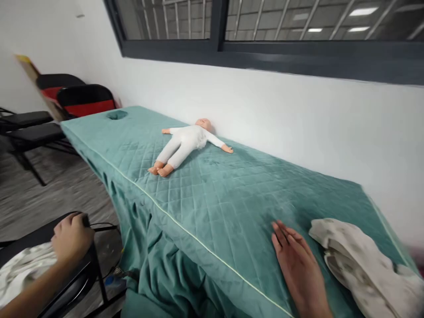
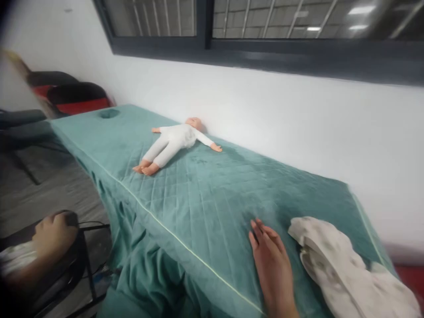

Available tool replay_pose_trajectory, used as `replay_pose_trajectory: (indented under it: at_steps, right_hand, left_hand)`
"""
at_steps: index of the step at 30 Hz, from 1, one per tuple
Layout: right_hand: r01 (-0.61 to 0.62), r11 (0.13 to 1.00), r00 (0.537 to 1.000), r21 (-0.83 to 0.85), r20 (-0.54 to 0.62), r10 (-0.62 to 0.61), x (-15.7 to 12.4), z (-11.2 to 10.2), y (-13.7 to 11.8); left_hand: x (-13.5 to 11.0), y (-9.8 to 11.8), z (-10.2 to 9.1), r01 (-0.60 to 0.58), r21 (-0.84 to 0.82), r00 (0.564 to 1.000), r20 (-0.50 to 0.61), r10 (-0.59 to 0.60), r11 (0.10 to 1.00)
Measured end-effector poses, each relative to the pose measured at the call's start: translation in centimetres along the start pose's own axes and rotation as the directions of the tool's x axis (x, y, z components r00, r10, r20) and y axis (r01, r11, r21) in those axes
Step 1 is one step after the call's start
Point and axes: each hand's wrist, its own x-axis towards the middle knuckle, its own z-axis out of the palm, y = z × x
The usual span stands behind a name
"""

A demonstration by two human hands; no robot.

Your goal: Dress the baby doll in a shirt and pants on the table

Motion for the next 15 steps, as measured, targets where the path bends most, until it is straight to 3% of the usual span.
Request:
replay_pose_trajectory:
  at_steps: [1, 3, 5, 7, 8, 9, 10, 13, 15]
  right_hand:
    - [0.125, 0.989, 0.989, -0.078, -0.072, -0.131, -0.2, 0.2, -0.1]
    - [0.358, 0.865, 0.89, -0.351, -0.151, -0.43, -0.3, 0.1, -0.8]
    - [0.447, 0.579, 0.747, -0.682, -0.072, -0.661, 0.1, -0.7, -2.1]
    - [0.376, 0.219, 0.625, -0.9, 0.073, -0.777, 0.7, -2.3, -3.7]
    - [0.288, 0.069, 0.588, -0.955, 0.12, -0.8, 1.1, -3.3, -4.6]
    - [0.181, -0.033, 0.588, -0.983, 0.136, -0.797, 1.5, -4.5, -5.4]
    - [0.071, -0.089, 0.624, -0.993, 0.114, -0.773, 1.8, -5.7, -6.1]
    - [-0.146, -0.16, 0.844, -0.976, -0.039, -0.535, 2.5, -9.0, -7.8]
    - [-0.147, -0.21, 0.905, -0.967, -0.045, -0.423, 2.8, -10.2, -8.7]
  left_hand:
    - [0.5, 1.6, 0.9, 0.042, 0.034, 0.996, -0.079, -0.04, 0.999]
    - [1.1, 6.4, 2.7, -0.131, -0.066, 0.982, -0.143, 0.121, 0.989]
    - [0.9, 12.9, 4.2, -0.349, -0.228, 0.93, -0.203, 0.306, 0.909]
    - [-0.1, 20.2, 5.6, -0.527, -0.393, 0.85, -0.227, 0.476, 0.753]
    - [-0.8, 23.8, 6.3, -0.582, -0.462, 0.804, -0.202, 0.559, 0.669]
    - [-1.4, 27.1, 7.1, -0.607, -0.519, 0.76, -0.159, 0.63, 0.602]
    - [-2.0, 30.1, 7.8, -0.608, -0.566, 0.722, -0.103, 0.684, 0.557]
    - [-3.1, 36.7, 10.1, -0.587, -0.607, 0.624, 0.082, 0.777, 0.536]
    - [-3.1, 39.2, 11.2, -0.59, -0.581, 0.59, 0.162, 0.791, 0.56]
